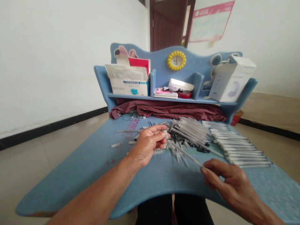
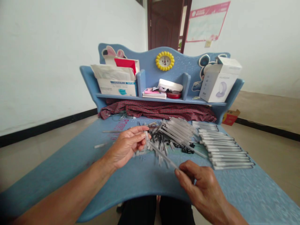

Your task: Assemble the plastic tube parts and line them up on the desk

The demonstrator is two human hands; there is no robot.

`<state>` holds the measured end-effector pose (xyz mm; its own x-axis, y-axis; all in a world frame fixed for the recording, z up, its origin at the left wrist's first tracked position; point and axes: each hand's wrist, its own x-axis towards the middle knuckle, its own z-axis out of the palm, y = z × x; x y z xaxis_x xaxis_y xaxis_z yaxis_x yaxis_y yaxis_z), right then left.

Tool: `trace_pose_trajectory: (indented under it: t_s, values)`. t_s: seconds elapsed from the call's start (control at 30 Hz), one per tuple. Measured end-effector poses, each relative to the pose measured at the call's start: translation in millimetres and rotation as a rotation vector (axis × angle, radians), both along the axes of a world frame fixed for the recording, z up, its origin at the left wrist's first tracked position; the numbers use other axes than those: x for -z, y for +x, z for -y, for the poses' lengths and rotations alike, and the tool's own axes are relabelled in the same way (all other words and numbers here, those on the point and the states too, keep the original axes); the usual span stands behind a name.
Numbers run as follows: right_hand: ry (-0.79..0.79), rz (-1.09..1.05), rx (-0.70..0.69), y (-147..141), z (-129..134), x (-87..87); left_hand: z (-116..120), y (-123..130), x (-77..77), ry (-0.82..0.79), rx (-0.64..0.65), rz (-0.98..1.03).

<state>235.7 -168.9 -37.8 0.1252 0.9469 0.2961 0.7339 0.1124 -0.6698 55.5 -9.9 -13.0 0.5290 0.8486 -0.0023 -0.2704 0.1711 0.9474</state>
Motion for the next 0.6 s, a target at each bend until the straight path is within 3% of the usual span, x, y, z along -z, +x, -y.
trace_pose_trajectory:
  t_s: [0.2, 0.4, 0.6]
  values:
    - [0.121, 0.049, -0.016, -3, -3, 1.4, -1, 0, 2.4, 0.004, 0.044, 0.007]
    - [0.431, 0.299, -0.030, -14, -6, 12.5, -2, -1, 2.4, -0.052, 0.090, -0.034]
    - [0.493, 0.335, 0.002, -24, -10, 23.4, -4, -4, 1.6, 0.119, 0.037, -0.269]
